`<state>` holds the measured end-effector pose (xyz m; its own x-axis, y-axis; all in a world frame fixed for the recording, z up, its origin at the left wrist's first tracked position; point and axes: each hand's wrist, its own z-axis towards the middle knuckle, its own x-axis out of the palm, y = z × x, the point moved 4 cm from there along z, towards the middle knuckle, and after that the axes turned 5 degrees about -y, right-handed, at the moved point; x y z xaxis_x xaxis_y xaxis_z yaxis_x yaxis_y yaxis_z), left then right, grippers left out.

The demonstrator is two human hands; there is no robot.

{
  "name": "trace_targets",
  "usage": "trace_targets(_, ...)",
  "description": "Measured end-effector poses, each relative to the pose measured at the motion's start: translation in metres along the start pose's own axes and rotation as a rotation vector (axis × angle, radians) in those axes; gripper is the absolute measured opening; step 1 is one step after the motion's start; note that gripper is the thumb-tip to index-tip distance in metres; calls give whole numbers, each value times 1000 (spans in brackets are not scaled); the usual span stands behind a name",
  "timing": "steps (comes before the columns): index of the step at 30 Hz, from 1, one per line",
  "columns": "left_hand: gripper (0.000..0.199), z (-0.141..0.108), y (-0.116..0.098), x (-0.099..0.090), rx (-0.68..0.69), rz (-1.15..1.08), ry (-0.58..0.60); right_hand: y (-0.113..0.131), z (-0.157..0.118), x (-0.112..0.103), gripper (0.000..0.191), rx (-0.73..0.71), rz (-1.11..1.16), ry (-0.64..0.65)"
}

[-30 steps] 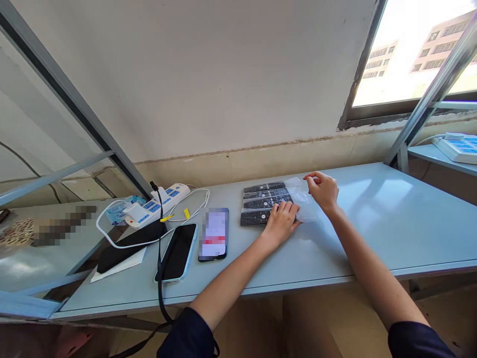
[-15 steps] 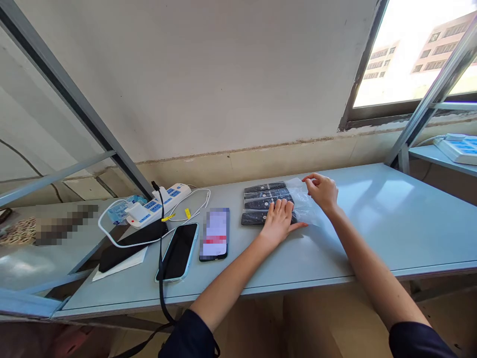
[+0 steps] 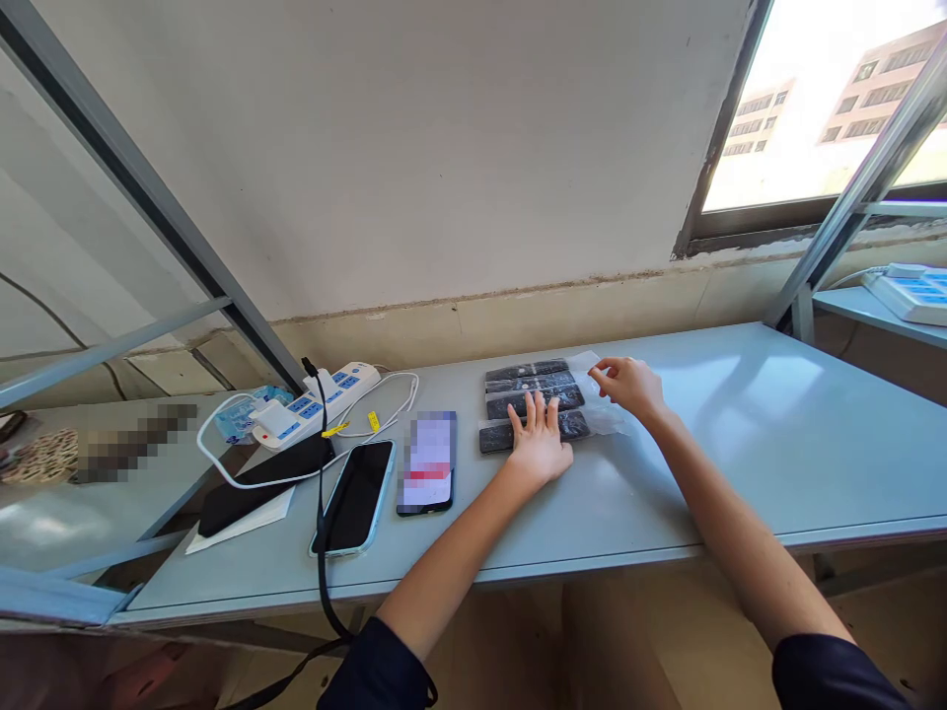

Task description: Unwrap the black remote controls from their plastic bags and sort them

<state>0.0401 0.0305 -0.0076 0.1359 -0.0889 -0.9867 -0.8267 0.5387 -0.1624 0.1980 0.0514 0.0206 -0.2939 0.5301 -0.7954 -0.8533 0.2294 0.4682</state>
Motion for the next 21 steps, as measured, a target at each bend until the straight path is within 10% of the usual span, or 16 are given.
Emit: trace_targets(21, 55, 11, 0, 2, 27, -80, -135, 0, 0, 8, 22, -80, -31, 16)
